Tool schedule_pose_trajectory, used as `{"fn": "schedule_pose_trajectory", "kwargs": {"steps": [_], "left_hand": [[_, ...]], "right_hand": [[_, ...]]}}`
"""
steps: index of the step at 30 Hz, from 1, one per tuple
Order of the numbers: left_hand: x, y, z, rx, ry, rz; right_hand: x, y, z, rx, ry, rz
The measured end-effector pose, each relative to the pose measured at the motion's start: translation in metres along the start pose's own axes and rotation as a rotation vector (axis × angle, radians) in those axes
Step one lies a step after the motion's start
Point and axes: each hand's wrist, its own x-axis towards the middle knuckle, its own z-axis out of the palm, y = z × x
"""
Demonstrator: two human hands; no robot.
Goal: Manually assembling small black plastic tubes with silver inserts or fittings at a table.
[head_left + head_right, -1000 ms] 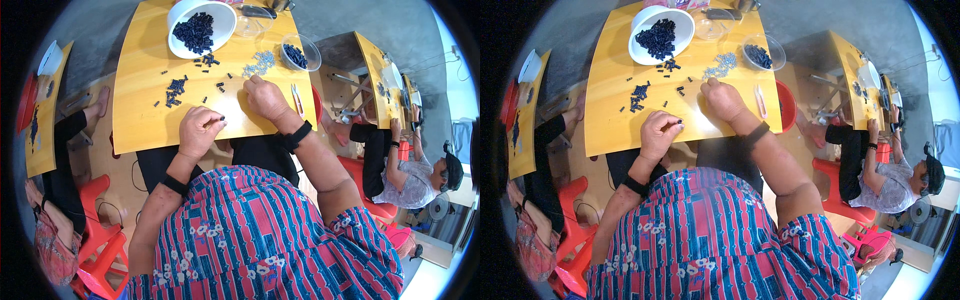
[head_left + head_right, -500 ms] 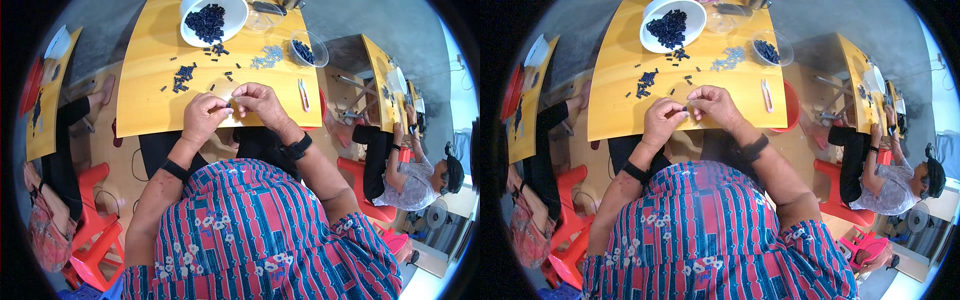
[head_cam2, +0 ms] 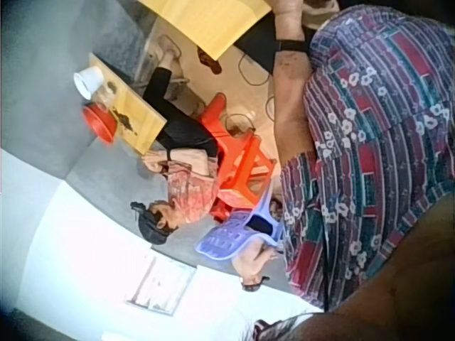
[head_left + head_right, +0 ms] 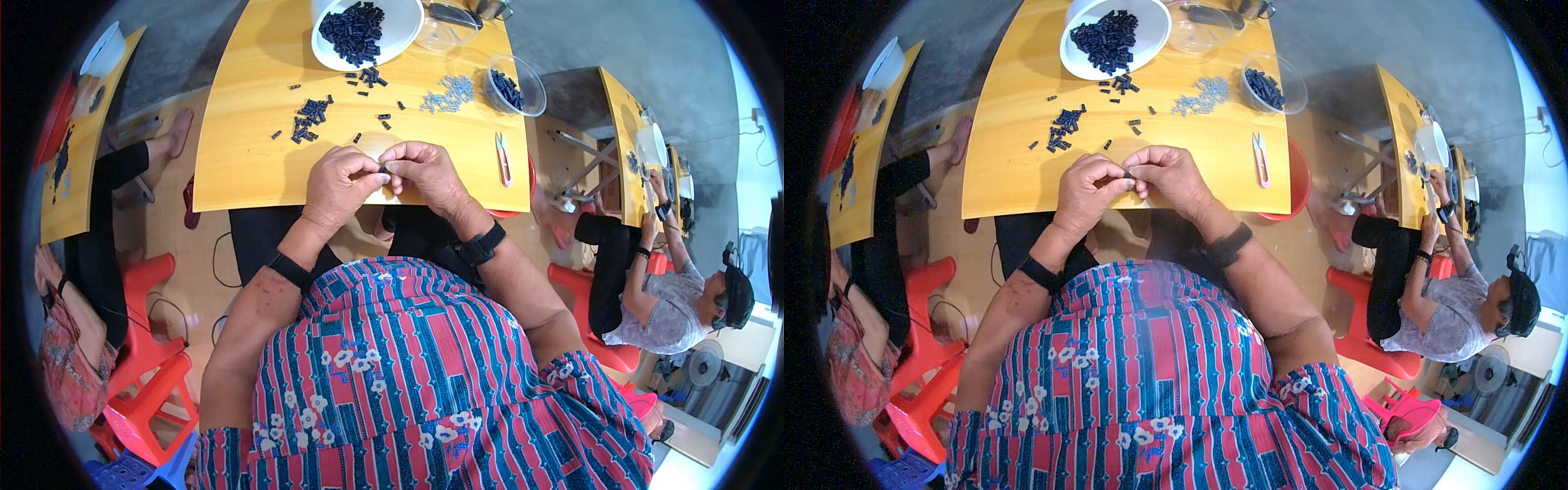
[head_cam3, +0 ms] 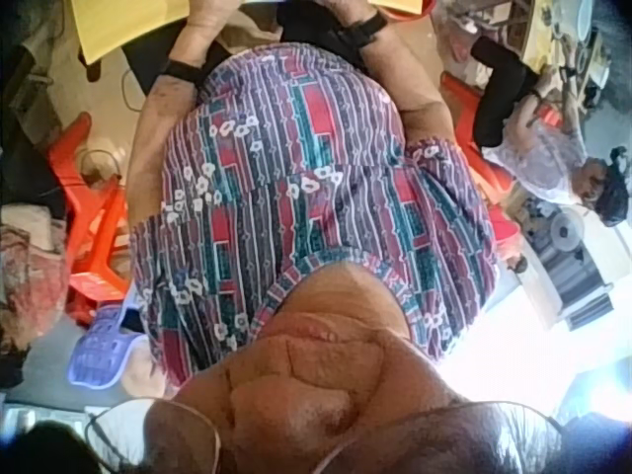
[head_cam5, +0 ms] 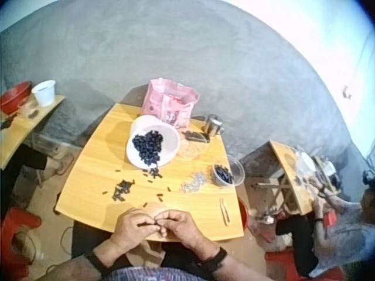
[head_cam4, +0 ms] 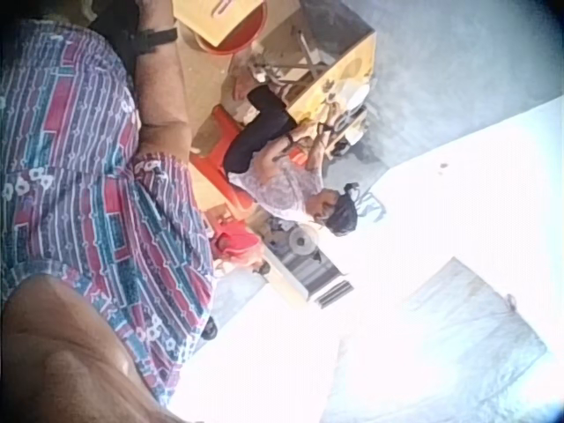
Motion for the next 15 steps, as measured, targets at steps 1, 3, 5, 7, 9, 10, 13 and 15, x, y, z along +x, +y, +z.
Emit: {"fn": "schedule_pose_trajectory", "kwargs": {"steps": [1,3,5,7,9,10,13,15], "left_hand": [[-0.0001,0.0004,-0.0003,0.011,-0.009,0.020],[-0.0006,0.0012,-0.0006,0.014,-0.010,0.010],[-0.0007,0.0014,-0.0002,0.015,-0.010,0.000],[-0.0005,0.0007,0.0003,0.004,-0.004,-0.033],[-0.0006,-0.0003,0.0002,0.002,-0.002,-0.035],[-0.0004,0.0002,0.0007,0.000,-0.003,-0.032],[0.0005,0.0007,0.0014,0.006,0.004,-0.019],[0.0008,0.0005,0.0010,0.015,0.001,-0.021]], "right_hand": [[-0.0002,0.0003,0.0001,-0.001,-0.001,0.001],[-0.0006,0.0011,0.0005,0.017,-0.006,-0.004],[-0.0015,0.0005,0.0006,0.022,-0.003,0.002],[-0.0020,0.0009,0.0007,0.027,-0.001,0.009],[-0.0020,0.0027,0.0009,0.052,0.002,0.021],[-0.0027,0.0024,0.0010,0.051,0.001,0.019],[-0.0037,0.0019,0.0012,0.069,0.006,0.026],[-0.0027,0.0020,0.0010,0.065,0.009,0.044]]}}
